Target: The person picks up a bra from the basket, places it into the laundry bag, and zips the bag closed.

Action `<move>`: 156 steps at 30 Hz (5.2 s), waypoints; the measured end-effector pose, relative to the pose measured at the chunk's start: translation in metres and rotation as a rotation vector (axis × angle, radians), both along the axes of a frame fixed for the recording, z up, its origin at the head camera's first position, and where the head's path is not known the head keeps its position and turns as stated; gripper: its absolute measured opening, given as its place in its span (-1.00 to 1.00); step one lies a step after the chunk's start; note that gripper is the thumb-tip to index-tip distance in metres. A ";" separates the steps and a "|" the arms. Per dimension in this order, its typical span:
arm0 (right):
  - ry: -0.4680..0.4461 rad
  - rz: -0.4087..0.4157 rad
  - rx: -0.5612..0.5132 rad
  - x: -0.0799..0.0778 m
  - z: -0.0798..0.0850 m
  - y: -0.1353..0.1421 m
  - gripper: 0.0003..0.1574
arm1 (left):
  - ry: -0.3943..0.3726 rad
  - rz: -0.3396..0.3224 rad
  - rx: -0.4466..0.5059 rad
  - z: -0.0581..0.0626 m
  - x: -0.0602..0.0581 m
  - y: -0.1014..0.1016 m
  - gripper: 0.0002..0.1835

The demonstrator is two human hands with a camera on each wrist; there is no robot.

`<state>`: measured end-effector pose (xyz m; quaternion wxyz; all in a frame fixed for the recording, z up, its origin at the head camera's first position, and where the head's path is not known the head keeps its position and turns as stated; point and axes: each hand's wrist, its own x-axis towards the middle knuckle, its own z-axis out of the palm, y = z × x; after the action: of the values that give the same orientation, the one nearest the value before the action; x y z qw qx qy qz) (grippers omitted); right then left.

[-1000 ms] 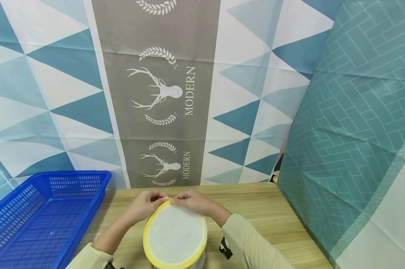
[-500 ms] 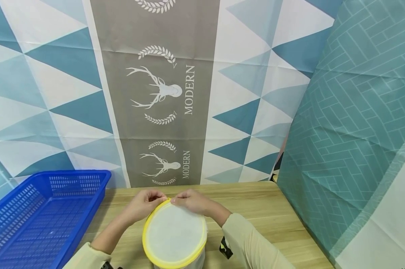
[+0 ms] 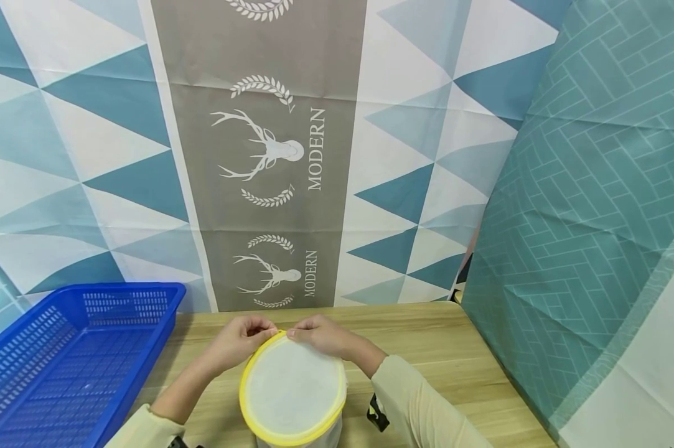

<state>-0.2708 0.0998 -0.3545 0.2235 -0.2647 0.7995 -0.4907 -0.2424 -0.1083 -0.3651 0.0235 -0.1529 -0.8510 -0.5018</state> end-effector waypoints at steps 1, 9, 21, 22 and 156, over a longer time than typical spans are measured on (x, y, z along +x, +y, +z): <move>0.001 -0.004 0.000 0.000 0.000 0.000 -0.60 | -0.002 0.003 -0.001 0.000 0.000 0.000 -0.87; 0.002 -0.019 0.008 0.000 0.000 0.000 -0.58 | -0.003 0.019 -0.004 0.000 0.001 0.001 -0.85; -0.018 -0.026 0.014 0.001 0.001 -0.004 -0.54 | -0.031 0.028 0.019 -0.001 -0.001 0.003 -0.82; -0.010 -0.029 0.014 0.001 0.001 -0.005 -0.57 | -0.034 0.028 0.024 -0.002 -0.002 0.003 -0.82; 0.034 -0.020 -0.027 0.002 -0.002 0.007 -0.58 | -0.020 -0.038 0.027 -0.003 -0.006 0.008 -0.83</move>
<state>-0.2692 0.1073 -0.3563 0.2014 -0.2680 0.7990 -0.4993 -0.2487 -0.1007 -0.3679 0.0076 -0.1637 -0.8412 -0.5153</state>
